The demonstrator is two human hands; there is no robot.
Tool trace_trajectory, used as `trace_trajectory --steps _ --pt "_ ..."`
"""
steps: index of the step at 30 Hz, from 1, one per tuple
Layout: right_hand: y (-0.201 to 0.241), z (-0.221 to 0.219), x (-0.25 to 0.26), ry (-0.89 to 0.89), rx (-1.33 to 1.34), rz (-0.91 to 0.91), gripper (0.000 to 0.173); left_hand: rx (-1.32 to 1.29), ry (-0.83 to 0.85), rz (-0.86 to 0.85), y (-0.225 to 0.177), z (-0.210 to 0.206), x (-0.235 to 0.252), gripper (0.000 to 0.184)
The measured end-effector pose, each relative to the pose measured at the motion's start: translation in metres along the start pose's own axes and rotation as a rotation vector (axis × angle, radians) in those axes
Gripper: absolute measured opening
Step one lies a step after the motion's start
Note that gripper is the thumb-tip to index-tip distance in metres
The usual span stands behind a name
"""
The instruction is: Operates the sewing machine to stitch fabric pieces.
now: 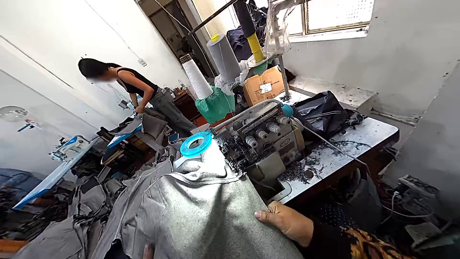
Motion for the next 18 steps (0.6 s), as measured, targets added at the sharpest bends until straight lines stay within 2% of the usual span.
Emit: trace_trajectory --steps 3,5,13,18 --pt "0.007 -0.004 -0.008 -0.097 -0.291 0.155 0.042 -0.029 0.027 0.01 0.002 0.0 0.024 0.018" --pt "0.01 -0.005 -0.01 -0.133 -0.372 0.224 0.044 -0.029 0.013 0.035 0.003 -0.001 0.033 0.017" --pt "0.006 -0.019 -0.012 -0.221 -0.447 0.316 0.045 0.093 -0.066 0.098 -0.001 -0.022 0.067 0.022" --pt "0.002 -0.027 -0.011 -0.297 -0.368 0.324 0.043 0.221 -0.091 0.108 -0.007 -0.042 0.111 0.04"
Point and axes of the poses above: each hand's wrist, its own x-axis towards the middle knuckle, its own z-axis out of the back of the hand, y = z × x, the point moved 5 cm from there along x, towards the middle knuckle, and after that the axes turned 4 degrees about z, right-handed, at the moved point
